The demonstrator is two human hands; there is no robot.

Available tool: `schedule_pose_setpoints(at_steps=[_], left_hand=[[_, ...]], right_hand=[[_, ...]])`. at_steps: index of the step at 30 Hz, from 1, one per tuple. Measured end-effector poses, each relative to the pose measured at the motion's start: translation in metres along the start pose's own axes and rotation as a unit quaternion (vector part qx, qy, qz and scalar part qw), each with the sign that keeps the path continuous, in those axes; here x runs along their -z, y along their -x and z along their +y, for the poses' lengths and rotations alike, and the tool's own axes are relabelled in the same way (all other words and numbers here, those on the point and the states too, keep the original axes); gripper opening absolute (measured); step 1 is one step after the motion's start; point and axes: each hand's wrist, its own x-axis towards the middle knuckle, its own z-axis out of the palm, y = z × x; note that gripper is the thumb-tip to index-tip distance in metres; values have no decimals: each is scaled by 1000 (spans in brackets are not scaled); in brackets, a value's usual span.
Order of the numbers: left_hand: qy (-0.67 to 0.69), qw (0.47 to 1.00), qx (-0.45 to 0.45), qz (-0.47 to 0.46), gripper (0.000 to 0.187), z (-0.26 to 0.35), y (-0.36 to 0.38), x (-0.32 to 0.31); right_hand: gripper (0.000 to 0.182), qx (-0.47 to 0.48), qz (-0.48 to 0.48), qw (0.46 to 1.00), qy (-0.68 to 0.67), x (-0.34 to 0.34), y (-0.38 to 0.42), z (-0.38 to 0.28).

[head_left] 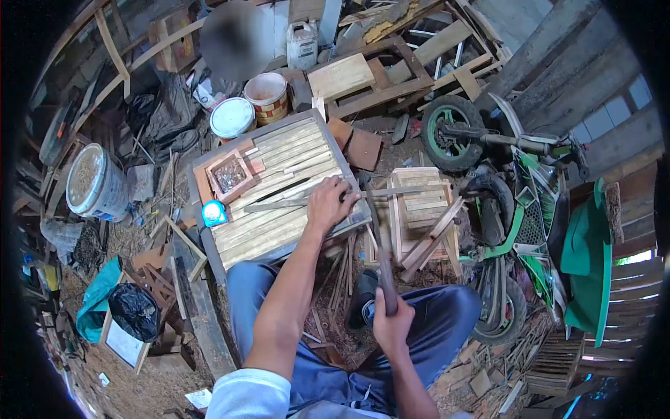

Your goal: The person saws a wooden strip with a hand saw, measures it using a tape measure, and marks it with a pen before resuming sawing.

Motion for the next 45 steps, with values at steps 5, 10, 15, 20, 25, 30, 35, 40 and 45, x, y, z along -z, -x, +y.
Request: schedule_pose_setpoints(at_steps=[5,10,15,20,25,30,35,40,45], left_hand=[[4,1000,-20,-6,34,1,1,-2],[-9,999,-41,35,33,-3,2,-6],[-2,1000,-26,2,34,-3,-1,-5],[-12,1000,-14,-12,35,1,-1,0],[0,1000,-15,6,35,-4,1,-7],[-13,1000,-24,-9,35,0,-2,-1],[-14,999,-17,-26,32,3,-3,1],[1,999,-12,-33,32,3,-3,-1],[3,999,-36,-17,33,1,-4,-2]], right_hand=[[30,-29,-2,997,-68,18,-8,16],[36,10,-5,999,-37,28,12,16],[40,100,26,994,-32,-29,-84,-3],[32,138,55,986,-78,-6,-31,-9],[31,45,38,998,-23,-3,8,6],[33,81,22,996,-17,-52,-97,-5],[26,55,31,998,5,0,-10,5],[30,91,82,992,-12,-24,-38,10],[39,62,14,993,-96,-36,-102,-11]])
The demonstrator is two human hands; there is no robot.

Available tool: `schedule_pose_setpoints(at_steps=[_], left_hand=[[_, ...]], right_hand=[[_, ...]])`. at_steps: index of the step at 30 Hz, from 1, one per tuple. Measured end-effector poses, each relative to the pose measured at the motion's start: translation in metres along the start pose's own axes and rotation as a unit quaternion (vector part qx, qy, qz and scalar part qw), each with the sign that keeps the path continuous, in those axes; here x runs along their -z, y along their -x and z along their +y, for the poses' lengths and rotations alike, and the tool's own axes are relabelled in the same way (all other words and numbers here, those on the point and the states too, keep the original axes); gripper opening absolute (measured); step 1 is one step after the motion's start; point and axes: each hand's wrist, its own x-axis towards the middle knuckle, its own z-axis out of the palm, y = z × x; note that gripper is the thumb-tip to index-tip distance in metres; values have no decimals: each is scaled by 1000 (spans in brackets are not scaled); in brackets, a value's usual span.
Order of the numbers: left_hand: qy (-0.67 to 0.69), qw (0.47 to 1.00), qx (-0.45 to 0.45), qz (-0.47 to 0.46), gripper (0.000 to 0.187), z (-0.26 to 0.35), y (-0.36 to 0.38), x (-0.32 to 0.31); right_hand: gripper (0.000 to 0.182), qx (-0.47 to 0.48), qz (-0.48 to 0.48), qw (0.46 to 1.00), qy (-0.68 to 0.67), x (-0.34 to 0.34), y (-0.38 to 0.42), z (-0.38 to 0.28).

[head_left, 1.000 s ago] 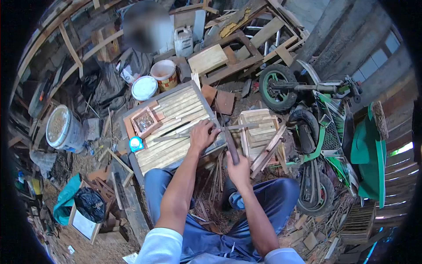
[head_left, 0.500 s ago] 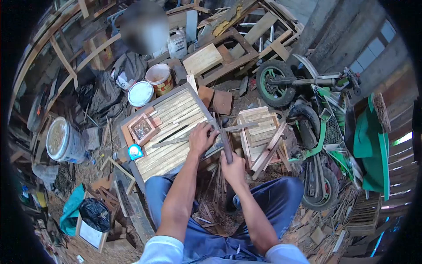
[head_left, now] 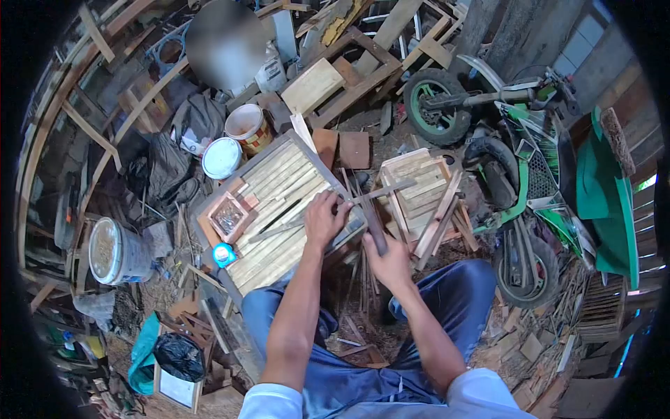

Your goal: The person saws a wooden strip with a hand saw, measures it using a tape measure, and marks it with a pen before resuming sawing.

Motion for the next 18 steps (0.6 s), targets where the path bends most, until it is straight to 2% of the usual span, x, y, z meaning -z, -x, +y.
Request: schedule_pose_setpoints(at_steps=[1,3,5,7,9,10,11,13,15,16,17,18], left_hand=[[9,1000,1,0,34,0,-1,0],[-22,1000,-7,-5,31,1,-2,0],[-15,1000,1,-5,31,3,-2,0],[-15,1000,3,-5,32,2,-2,2],[-15,1000,0,-5,32,3,-2,1],[-5,1000,6,-3,33,1,-1,-2],[-13,1000,11,-9,33,1,0,-3],[-27,999,19,-22,34,1,-2,0],[-30,998,31,-40,34,2,-3,-1],[-24,998,32,-43,34,3,-3,0],[-20,998,34,-46,34,2,-3,1],[-29,999,22,-32,33,2,-3,0]], right_hand=[[39,7,17,1000,-5,7,16,8],[30,-9,-22,999,29,38,54,-7],[27,-65,-1,997,31,37,85,4],[29,-66,9,998,24,28,79,-3],[32,12,41,999,31,4,45,4],[34,-42,14,999,5,-1,25,-3],[35,-33,5,999,5,-5,13,-5],[35,-8,-2,999,33,1,18,-2],[28,-36,-10,999,20,24,49,-3],[21,-21,5,1000,21,37,69,-7],[19,-61,-31,997,33,49,88,-6],[19,-63,-10,998,20,48,97,-4]])
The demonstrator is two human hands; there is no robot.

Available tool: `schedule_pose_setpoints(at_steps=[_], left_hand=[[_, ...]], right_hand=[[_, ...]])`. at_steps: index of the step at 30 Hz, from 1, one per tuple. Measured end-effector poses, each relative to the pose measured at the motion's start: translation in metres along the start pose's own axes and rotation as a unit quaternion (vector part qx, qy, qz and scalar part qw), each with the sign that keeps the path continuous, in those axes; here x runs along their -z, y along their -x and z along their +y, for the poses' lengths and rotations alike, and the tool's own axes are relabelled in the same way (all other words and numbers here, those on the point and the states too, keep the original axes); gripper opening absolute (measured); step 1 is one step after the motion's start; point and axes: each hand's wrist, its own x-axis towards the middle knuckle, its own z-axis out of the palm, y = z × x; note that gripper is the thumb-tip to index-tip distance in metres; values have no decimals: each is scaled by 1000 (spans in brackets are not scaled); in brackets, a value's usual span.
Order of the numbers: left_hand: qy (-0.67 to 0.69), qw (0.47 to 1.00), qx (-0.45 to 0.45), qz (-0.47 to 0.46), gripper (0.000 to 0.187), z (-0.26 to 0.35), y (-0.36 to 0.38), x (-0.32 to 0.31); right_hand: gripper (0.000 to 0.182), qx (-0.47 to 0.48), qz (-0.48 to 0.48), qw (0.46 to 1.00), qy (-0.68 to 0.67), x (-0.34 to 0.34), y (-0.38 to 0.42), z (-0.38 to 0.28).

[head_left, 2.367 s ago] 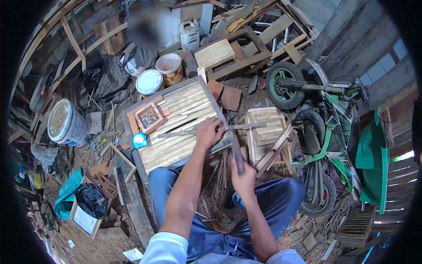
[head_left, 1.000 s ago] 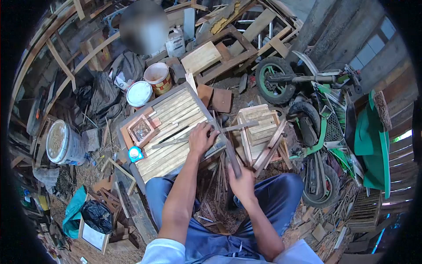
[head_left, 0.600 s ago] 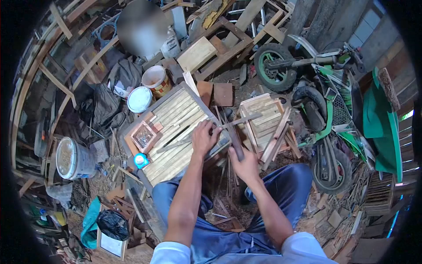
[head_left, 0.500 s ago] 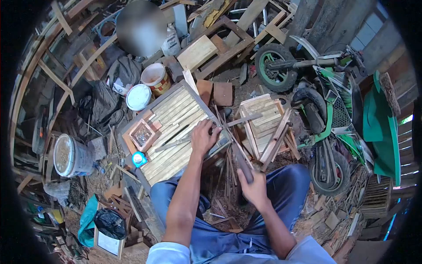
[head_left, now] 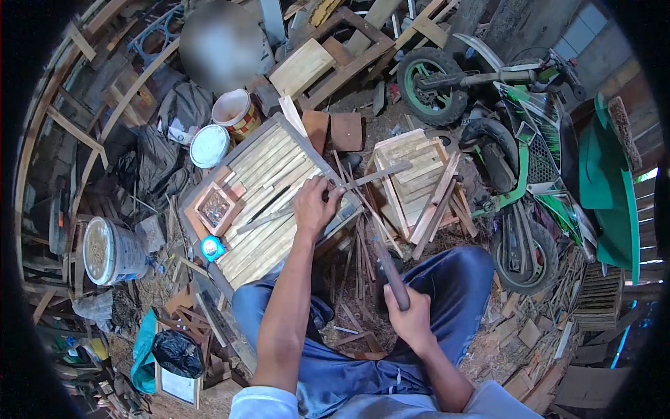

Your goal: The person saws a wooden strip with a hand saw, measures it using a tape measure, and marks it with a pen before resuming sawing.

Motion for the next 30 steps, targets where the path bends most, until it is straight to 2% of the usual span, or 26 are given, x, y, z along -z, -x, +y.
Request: schedule_pose_setpoints(at_steps=[2,7,10,13,15,17,19,21,22,24,25,26,27,29,30], left_hand=[[2,1000,1,19,33,3,1,0],[-6,999,-25,21,32,-4,-1,-6],[14,999,-29,1,32,-1,-3,0],[16,1000,-21,3,33,1,3,-5],[10,1000,-10,-3,33,2,1,-2],[-1,1000,-8,5,32,-1,2,-6],[-13,1000,-16,10,32,-1,2,-7],[-2,999,-30,26,31,-7,-1,-10],[5,999,-33,34,31,-7,0,-11],[-17,999,-43,14,31,-9,1,-9],[-28,999,-40,12,31,-9,0,-8],[-24,999,-39,7,31,-8,-1,-9],[-4,999,-37,7,33,-6,1,-9],[-22,999,-27,7,35,-6,0,-9],[-29,998,-49,17,36,-8,0,-9]], right_hand=[[24,3,29,1000,-11,-7,4,5],[36,63,42,997,-13,-70,-104,3],[29,47,36,998,26,-56,-80,-2],[22,64,23,998,-4,-10,-9,5],[16,-15,5,999,-52,3,23,2],[17,-14,9,1000,-26,1,16,-6],[22,51,42,998,-15,-25,-30,-11],[27,8,9,1000,8,-54,-88,-13],[27,24,10,999,24,-52,-90,-11],[29,52,9,997,51,-57,-88,-12],[26,53,17,998,12,-45,-74,-14],[25,53,24,998,-26,-23,-48,-14],[23,27,-10,1000,-2,-6,-21,-8],[21,28,-1,1000,9,11,21,7],[22,33,15,999,-4,7,23,7]])
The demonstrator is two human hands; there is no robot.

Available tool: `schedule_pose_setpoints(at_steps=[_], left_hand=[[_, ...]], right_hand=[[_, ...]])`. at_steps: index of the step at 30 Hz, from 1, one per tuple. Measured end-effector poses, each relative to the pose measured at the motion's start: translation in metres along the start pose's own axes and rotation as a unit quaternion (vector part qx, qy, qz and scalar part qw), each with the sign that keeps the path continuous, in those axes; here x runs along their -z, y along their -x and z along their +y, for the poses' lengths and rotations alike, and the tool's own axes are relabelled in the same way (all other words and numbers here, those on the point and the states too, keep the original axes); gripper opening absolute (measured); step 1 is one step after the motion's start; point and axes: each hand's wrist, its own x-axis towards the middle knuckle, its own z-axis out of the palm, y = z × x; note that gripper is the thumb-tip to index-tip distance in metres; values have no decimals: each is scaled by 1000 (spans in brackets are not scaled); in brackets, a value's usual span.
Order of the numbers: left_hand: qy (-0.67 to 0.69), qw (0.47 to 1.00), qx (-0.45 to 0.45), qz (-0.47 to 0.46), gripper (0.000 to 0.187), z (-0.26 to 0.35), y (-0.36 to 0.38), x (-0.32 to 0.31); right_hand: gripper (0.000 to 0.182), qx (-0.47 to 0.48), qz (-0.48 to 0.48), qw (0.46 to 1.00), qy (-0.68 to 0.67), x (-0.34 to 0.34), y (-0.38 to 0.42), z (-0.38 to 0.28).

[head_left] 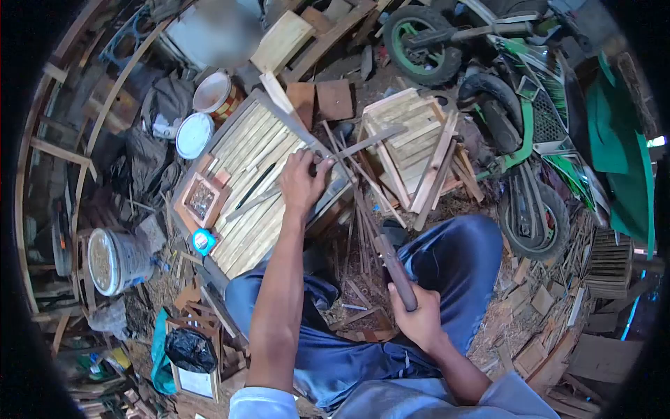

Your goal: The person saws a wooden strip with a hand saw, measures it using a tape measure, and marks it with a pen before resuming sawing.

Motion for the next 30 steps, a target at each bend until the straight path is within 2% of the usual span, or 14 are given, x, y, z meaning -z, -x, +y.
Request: schedule_pose_setpoints(at_steps=[3,5,6,8,11,12,15,17,19,22,24,26,27,30], left_hand=[[7,999,32,-19,35,2,-1,0],[27,999,29,-11,36,1,-2,-2],[27,999,31,-17,35,3,-2,0],[24,999,25,-23,33,4,0,3],[29,999,26,-11,33,5,-1,3],[38,999,18,3,35,3,0,0],[26,999,37,-3,35,9,-2,5],[37,999,23,1,35,6,-3,3],[48,998,24,-11,35,5,-3,3],[42,999,23,-19,35,6,-2,6],[44,998,31,-13,35,4,-2,4],[58,998,-15,-6,39,0,7,-1],[56,998,-25,16,39,1,9,-2],[55,998,10,9,39,0,3,-1]], right_hand=[[21,-51,-20,999,-5,-20,-33,-7],[24,28,18,999,18,-51,-77,1],[25,23,20,999,28,-52,-80,0],[28,12,14,999,49,-56,-79,-1],[25,-53,-22,998,-20,-12,-26,-8],[22,-43,-49,997,40,4,-6,-6],[25,-150,-43,988,19,9,-3,-7],[29,-56,-23,997,41,-17,-47,-7],[32,-28,-8,1000,10,-49,-102,4],[30,-54,-48,997,30,-48,-108,-9],[28,-34,-30,997,60,-19,-63,-15],[27,-62,-9,997,-36,-12,-34,15],[28,-103,-30,994,5,-6,-41,8],[38,-77,-19,997,5,-33,-80,-9]])
